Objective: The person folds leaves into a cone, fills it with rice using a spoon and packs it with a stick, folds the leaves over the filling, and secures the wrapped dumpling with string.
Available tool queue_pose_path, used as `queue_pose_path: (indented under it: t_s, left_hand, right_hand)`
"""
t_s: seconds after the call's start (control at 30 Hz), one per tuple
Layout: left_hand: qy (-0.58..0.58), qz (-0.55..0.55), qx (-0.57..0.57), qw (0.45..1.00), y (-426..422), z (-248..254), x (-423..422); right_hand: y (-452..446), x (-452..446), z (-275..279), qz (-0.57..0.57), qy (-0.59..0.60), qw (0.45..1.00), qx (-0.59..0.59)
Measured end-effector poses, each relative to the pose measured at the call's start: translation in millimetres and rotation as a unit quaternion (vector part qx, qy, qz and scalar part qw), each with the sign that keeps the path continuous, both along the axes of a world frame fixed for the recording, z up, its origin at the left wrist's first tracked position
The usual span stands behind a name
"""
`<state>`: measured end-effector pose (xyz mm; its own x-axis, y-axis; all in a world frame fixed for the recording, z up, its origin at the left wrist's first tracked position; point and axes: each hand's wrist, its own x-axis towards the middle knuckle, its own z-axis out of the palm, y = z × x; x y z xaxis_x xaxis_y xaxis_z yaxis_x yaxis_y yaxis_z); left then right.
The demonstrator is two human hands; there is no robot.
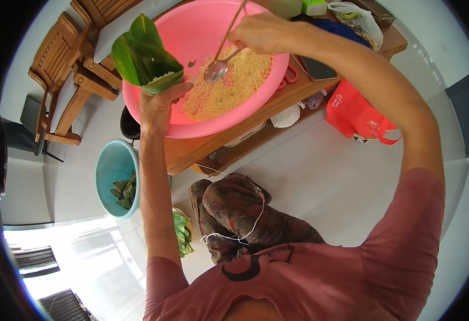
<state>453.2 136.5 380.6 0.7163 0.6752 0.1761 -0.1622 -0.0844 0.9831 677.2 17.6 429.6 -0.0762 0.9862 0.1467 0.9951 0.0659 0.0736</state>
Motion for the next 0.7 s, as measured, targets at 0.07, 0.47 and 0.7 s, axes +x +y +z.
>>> queue_pose_path:
  t_s: [0.07, 0.47, 0.7]
  left_hand:
    - [0.002, 0.003, 0.005, 1.000, -9, 5, 1]
    - [0.013, 0.005, 0.033, 0.999, -9, 4, 1]
    - [0.008, 0.002, 0.030, 1.000, -9, 3, 1]
  right_hand:
    - [13, -4, -18, 0.036, 0.008, 0.999, 0.021]
    - [22, -11, -33, 0.088, 0.052, 0.988, -0.113]
    - [23, -2, -36, 0.089, -0.030, 0.994, -0.057]
